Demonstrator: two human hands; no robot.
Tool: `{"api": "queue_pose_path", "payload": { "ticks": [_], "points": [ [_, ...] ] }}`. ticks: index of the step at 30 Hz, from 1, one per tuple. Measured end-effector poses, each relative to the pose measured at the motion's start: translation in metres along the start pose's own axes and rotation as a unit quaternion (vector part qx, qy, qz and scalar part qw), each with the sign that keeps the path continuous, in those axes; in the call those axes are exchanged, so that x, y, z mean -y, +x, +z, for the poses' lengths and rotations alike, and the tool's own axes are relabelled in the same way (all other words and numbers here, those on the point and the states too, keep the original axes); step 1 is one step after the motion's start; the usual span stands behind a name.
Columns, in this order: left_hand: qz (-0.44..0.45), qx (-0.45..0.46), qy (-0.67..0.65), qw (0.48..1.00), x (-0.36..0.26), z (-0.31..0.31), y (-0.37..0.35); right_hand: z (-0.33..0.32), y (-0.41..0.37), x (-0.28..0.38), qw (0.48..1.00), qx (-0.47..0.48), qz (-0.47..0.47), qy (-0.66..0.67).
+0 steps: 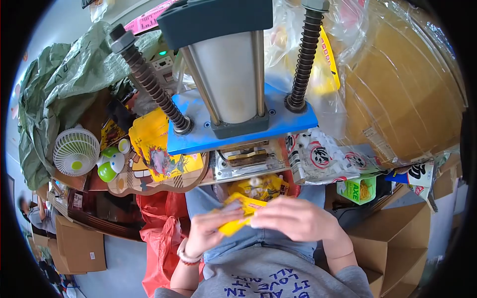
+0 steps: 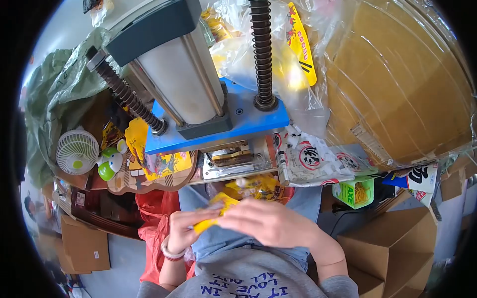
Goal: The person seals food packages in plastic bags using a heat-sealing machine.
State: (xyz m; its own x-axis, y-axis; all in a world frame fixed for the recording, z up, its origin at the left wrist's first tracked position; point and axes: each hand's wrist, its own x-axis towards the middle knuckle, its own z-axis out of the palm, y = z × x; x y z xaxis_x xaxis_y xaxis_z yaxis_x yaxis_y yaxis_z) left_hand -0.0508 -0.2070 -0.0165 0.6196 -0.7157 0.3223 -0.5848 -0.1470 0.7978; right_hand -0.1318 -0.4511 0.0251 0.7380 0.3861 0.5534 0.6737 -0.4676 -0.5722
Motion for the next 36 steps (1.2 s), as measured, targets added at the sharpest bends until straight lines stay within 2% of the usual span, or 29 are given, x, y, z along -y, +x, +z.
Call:
{"api": "queue_pose_path", "payload": {
  "ticks": [1,2,4,5,7,10,12,14,16,17,18,19,20,21,22,24,25,27,28,30,31,33,36],
  "points": [
    [-0.029,-0.008,-0.037,0.999,0.014,0.013,0.001,0.002,-0.004,-0.009,0.999,-0.003,0.037,0.000],
    [-0.161,0.022,-0.047,0.986,0.028,0.023,-0.002,0.004,-0.004,-0.015,0.996,-0.035,0.080,-0.030],
    [-0.301,-0.069,-0.271,0.912,0.055,0.061,-0.001,0.005,-0.008,-0.025,0.979,-0.096,0.173,-0.049],
    [-0.321,-0.110,-0.362,0.868,0.066,0.073,0.004,-0.003,-0.011,-0.027,0.968,-0.115,0.202,-0.093],
    [-0.347,-0.143,-0.427,0.822,0.065,0.068,0.028,-0.020,-0.018,-0.033,0.937,-0.149,0.254,-0.186],
    [-0.365,-0.134,-0.489,0.781,0.069,0.054,0.059,-0.028,-0.020,-0.071,0.879,-0.156,0.324,-0.314],
    [-0.352,-0.147,-0.524,0.761,0.080,0.058,0.065,-0.007,-0.055,-0.149,0.853,-0.040,0.345,-0.389],
    [-0.335,-0.148,-0.536,0.761,0.083,0.058,0.064,-0.006,-0.050,-0.137,0.850,-0.059,0.351,-0.388],
    [-0.338,-0.074,-0.380,0.858,0.084,0.039,0.062,-0.007,-0.054,-0.123,0.873,-0.124,0.367,-0.295],
    [-0.377,-0.102,-0.239,0.889,0.098,0.024,0.056,-0.010,-0.055,-0.113,0.874,-0.164,0.405,-0.213],
    [-0.283,-0.202,-0.044,0.937,0.106,0.008,0.053,-0.014,-0.058,-0.105,0.875,-0.163,0.403,-0.215],
    [-0.176,-0.289,0.155,0.928,0.112,-0.007,0.048,-0.015,-0.062,-0.096,0.887,-0.225,0.385,-0.120],
    [-0.176,-0.227,0.347,0.893,0.121,-0.021,0.038,-0.012,-0.067,-0.087,0.887,-0.285,0.363,-0.020],
    [-0.169,-0.156,0.524,0.820,0.132,-0.031,0.026,-0.007,-0.070,-0.080,0.869,-0.343,0.341,0.104],
    [-0.170,-0.100,0.465,0.863,0.140,-0.033,0.014,-0.003,-0.070,-0.070,0.869,-0.342,0.342,0.106],
    [-0.096,-0.059,0.418,0.901,0.142,-0.038,-0.011,0.000,-0.062,-0.049,0.878,-0.327,0.303,0.173],
    [-0.050,-0.081,0.415,0.905,0.142,-0.041,-0.020,-0.001,-0.063,-0.041,0.898,-0.287,0.292,0.162],
    [-0.162,-0.164,0.231,0.945,0.128,-0.033,-0.034,0.001,-0.049,-0.021,0.932,-0.287,0.208,0.073],
    [-0.129,-0.196,0.205,0.950,0.113,-0.030,-0.031,0.003,-0.043,-0.014,0.946,-0.273,0.173,-0.008],
    [-0.109,-0.212,0.176,0.955,0.083,-0.025,-0.028,0.013,-0.026,0.001,0.960,-0.249,0.103,-0.078],
    [-0.070,-0.232,0.173,0.955,0.062,-0.018,-0.022,0.021,-0.017,0.000,0.966,-0.232,0.065,-0.089],
    [0.004,-0.195,0.254,0.947,0.040,-0.011,-0.020,0.035,0.000,-0.004,0.977,-0.163,0.052,-0.126],
    [0.076,-0.117,0.256,0.957,0.011,-0.006,-0.016,0.034,0.003,0.001,0.992,-0.059,-0.018,-0.113]
  ]
}}
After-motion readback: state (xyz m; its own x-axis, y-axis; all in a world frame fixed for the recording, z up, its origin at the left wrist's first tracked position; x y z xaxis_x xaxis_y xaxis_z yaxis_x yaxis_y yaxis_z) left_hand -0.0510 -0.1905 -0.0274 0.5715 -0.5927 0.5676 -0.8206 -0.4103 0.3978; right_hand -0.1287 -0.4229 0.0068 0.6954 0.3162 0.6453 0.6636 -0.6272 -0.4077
